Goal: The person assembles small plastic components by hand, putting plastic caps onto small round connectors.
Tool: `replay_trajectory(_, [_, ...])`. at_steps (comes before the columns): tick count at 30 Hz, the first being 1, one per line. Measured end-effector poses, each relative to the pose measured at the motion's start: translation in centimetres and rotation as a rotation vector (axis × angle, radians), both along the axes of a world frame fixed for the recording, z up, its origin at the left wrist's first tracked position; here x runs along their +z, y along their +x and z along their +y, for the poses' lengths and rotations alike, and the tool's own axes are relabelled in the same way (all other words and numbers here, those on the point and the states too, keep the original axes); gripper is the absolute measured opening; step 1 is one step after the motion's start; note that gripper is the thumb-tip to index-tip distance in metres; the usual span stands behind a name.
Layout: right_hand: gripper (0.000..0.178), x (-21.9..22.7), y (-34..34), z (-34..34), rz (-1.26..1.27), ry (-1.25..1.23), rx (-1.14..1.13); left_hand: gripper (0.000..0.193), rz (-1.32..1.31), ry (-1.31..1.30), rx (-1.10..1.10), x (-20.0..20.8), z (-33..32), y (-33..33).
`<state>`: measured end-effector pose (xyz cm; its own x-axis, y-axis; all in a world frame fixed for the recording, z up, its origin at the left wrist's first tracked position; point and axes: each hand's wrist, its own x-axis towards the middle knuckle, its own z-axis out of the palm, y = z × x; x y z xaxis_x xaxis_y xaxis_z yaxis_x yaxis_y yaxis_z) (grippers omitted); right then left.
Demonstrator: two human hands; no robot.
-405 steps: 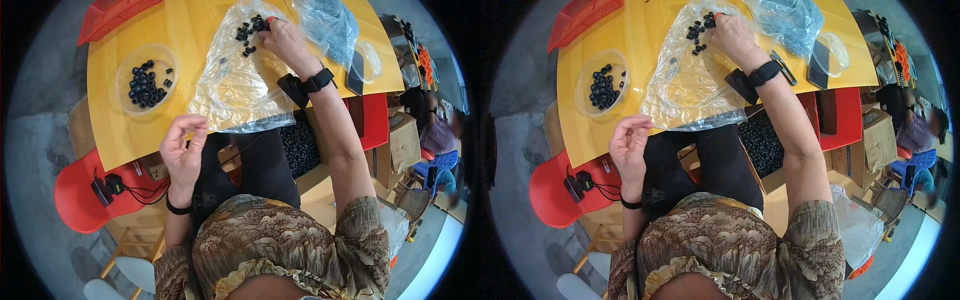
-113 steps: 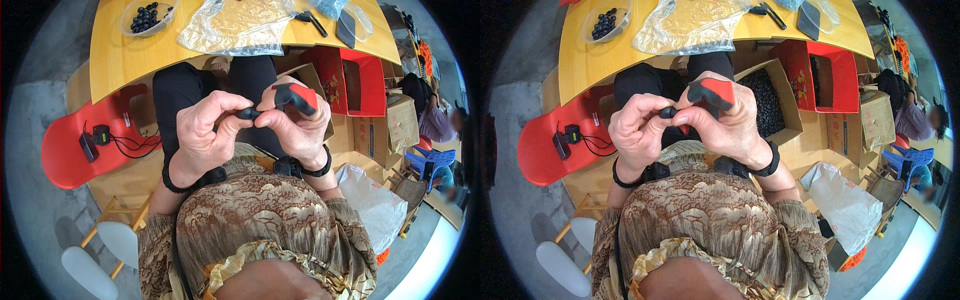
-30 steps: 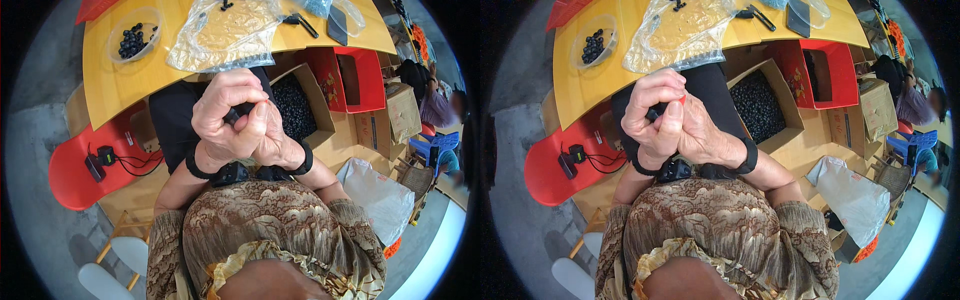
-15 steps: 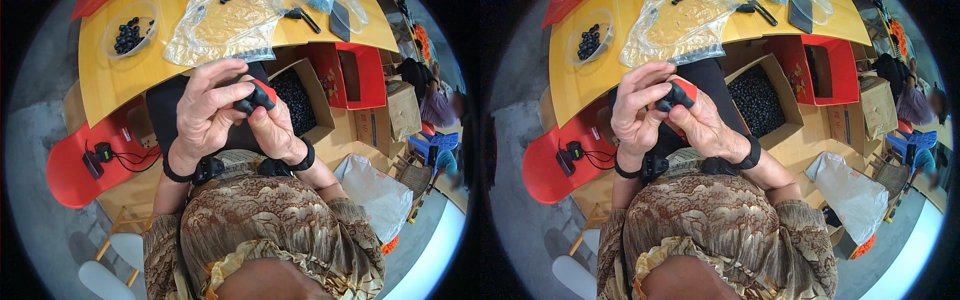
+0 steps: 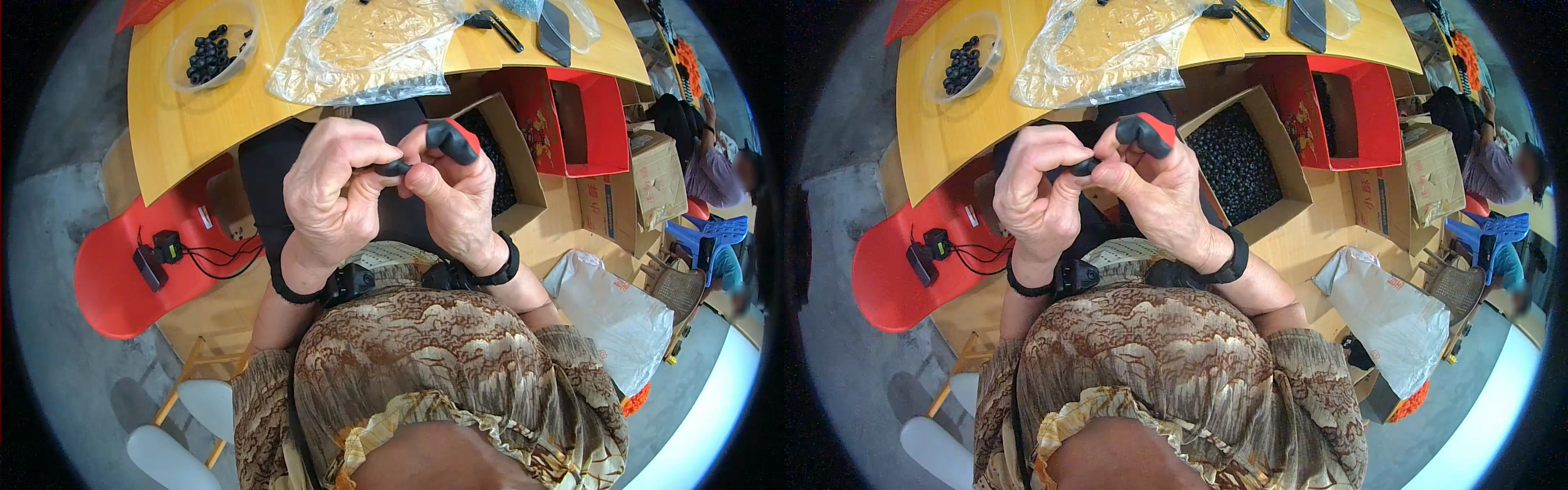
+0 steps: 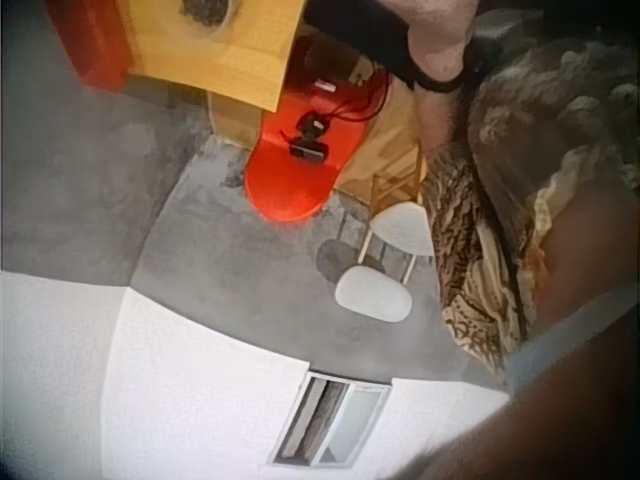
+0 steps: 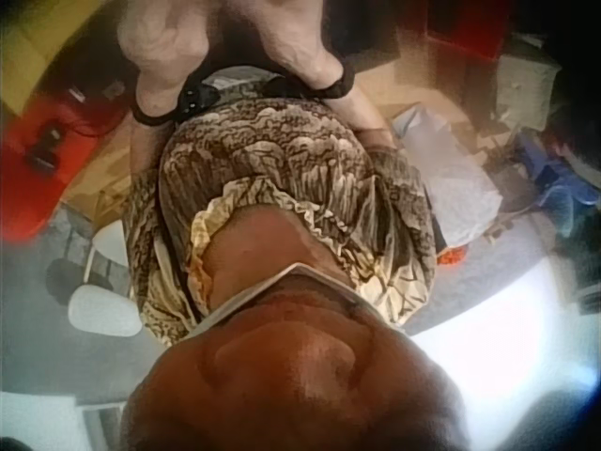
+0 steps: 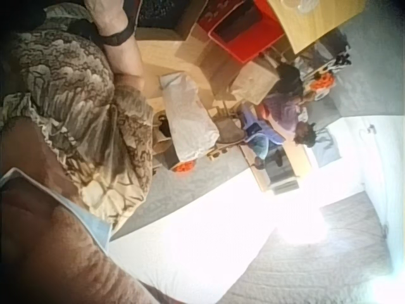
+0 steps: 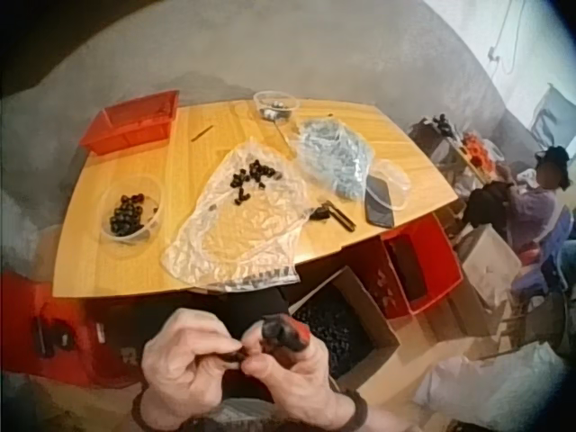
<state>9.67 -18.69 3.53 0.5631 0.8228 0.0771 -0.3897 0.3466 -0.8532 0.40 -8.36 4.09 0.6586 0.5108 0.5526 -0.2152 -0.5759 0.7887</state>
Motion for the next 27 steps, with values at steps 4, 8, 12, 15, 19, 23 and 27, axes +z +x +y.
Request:
replay_trajectory(4, [0.008, 0.3, -0.1, -0.3, -0.084, 0.022, -0.054, 0.015, -0.054, -0.058, 0.032, 0.0, -0.8, 0.4])
replay_trajectory(8, [0.008, -0.1, -0.1, -0.2, -0.244, 0.033, -0.121, 0.013, -0.057, -0.157, 0.059, 0.1, -1.4, 0.4])
replay_trajectory(12, [0.007, 0.0, 0.1, -0.3, -0.269, -0.006, -0.109, 0.012, -0.059, -0.134, 0.067, -0.1, -1.4, 0.3])
replay_trajectory(15, [0.005, 0.5, 0.4, -0.6, -0.166, -0.083, -0.039, 0.012, -0.053, -0.2, -0.02, -0.2, -1.3, 0.2])
replay_trajectory(19, [0.005, 0.5, 0.9, -0.5, -0.075, -0.152, 0.011, 0.011, -0.039, -0.42, -0.142, -0.5, -1.3, 0.3])
replay_trajectory(23, [0.005, 0.5, 1.2, -0.4, -0.016, -0.19, 0.009, 0.01, -0.056, -0.491, -0.179, -1.6, -1.4, 0.5])
replay_trajectory(27, [0.006, -0.4, 1.3, -0.4, 0.088, -0.199, 0.077, 0.01, -0.079, -0.433, -0.172, -1.4, -1.2, 0.5])
